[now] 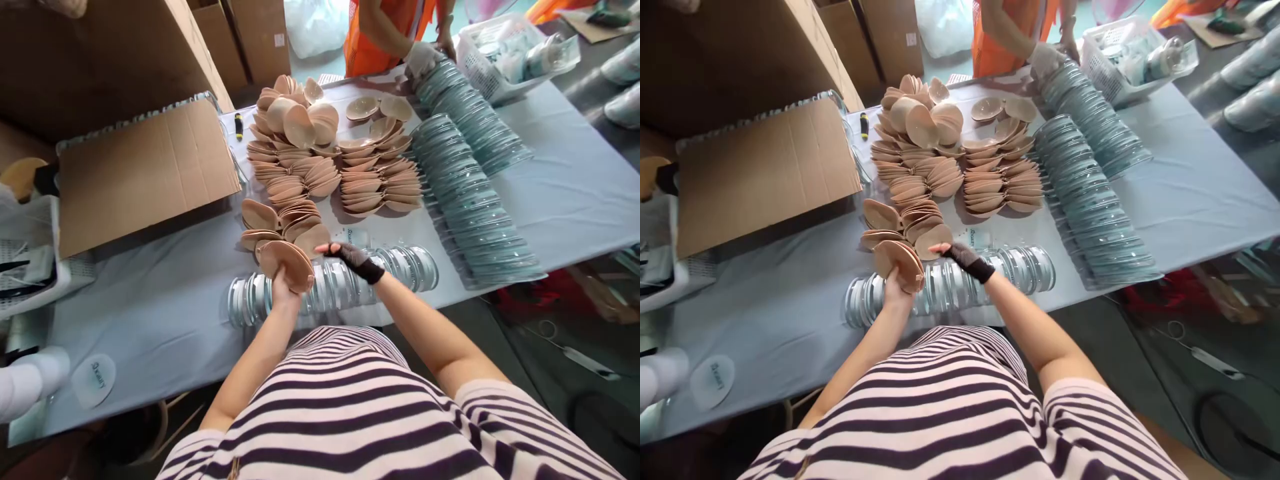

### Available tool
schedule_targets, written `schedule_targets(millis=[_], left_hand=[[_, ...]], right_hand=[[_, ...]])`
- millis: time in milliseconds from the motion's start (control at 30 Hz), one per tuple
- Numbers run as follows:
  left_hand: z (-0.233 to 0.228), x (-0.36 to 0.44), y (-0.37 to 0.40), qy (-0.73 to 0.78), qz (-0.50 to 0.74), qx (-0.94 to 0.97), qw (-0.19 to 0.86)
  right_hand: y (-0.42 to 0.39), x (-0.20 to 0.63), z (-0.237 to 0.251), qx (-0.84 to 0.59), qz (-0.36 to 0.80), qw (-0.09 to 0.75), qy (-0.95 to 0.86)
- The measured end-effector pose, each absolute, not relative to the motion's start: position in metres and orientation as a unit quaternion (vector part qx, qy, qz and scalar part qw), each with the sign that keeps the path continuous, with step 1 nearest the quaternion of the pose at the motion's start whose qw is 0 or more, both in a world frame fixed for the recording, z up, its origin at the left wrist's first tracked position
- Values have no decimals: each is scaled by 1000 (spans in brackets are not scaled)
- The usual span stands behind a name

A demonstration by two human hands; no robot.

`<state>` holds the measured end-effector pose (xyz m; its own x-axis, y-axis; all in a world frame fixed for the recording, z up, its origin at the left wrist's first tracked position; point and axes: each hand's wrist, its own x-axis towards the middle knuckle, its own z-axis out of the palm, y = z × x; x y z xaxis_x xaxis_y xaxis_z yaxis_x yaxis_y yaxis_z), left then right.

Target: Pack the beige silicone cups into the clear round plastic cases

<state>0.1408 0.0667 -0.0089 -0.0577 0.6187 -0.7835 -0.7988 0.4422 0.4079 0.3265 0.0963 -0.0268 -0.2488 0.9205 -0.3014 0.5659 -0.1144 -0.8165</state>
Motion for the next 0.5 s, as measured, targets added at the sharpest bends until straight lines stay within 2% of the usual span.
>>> schedule_targets(millis=[67,100,200,333,500], left_hand=[[-8,136,67,506,503,-94,695],[-8,135,68,512,500,-93,692],[-12,138,68,548,493,-104,668],[-22,141,68,562,486,-115,659],[-33,144,70,589,451,-136,657]], right_hand=[[127,372,-41,-660,405,128,-620],[140,391,-49,-702,339,8,-626],[164,423,-75,-738,276,-102,-607],[163,426,-100,-747,250,-127,-602],[153,429,-105,-752,245,-97,-604]])
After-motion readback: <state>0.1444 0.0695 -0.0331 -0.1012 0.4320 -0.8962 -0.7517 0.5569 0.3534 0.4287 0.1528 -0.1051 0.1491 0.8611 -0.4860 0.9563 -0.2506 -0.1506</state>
